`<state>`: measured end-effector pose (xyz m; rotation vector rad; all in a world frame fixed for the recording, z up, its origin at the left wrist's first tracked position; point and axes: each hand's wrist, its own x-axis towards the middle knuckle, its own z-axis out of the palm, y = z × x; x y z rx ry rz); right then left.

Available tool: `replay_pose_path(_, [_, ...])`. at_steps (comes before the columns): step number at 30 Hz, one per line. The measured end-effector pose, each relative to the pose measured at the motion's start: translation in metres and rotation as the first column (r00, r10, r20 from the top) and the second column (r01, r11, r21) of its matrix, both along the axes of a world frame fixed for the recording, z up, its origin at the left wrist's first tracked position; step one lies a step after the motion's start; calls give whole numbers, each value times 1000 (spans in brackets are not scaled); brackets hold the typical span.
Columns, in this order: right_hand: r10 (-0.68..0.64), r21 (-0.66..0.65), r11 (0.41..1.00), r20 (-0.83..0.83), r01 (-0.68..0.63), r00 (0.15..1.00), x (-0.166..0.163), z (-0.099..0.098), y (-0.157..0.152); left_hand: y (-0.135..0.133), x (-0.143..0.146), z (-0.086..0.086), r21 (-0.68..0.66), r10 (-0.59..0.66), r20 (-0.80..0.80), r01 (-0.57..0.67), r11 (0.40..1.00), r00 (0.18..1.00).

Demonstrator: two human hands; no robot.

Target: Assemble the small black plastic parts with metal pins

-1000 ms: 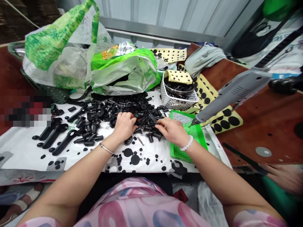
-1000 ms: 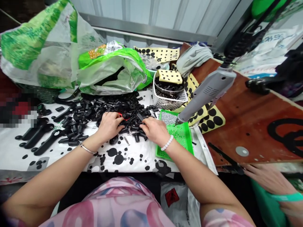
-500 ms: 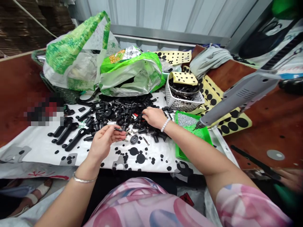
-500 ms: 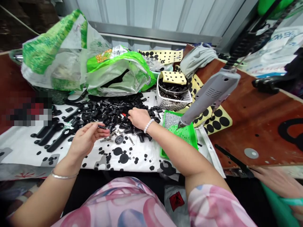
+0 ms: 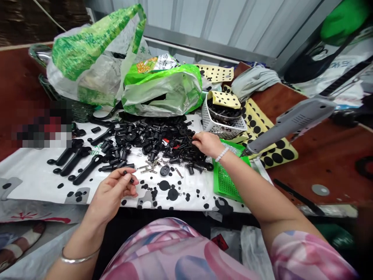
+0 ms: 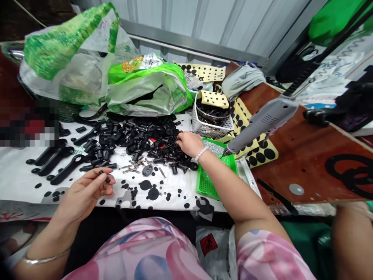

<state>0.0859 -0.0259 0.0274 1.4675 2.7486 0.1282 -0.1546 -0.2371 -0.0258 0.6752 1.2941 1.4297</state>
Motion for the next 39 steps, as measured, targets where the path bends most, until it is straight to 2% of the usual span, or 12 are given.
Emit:
replay_pose_path(6, [-10, -27, 1000, -7, 10, 1000, 27, 3, -18, 11, 14, -4, -12, -119, -79, 118, 993, 990])
replay_pose_path(12, [-54, -60, 997, -2, 53, 999, 55, 2, -25, 15, 20, -15, -47, -106, -75, 102, 994, 992])
replay_pose_path(16, [-72, -70, 995, 7, 72, 997, 61, -3, -20, 16, 21, -23, -62, -114, -86, 109, 992, 990])
replay_pose_path(23, [-100, -59, 993, 23, 101, 995, 51, -7, -4, 10, 17, -36, -2, -81, -138, 82, 997, 987])
replay_pose_path(27, [-128, -48, 990, 43, 130, 991, 40, -11, 13, 7, 20, -35, 18, -34, -142, 37, 999, 989])
replay_pose_path(34, [-253, -67, 964, 69, 257, 965, 12, -32, 53, 7, 24, -34, 76, 16, -128, -6, 997, 992])
replay_pose_path(39, [-252, -118, 961, 14, 252, 968, 8, -28, 49, 4, 24, -35, 116, -7, -147, 24, 993, 989])
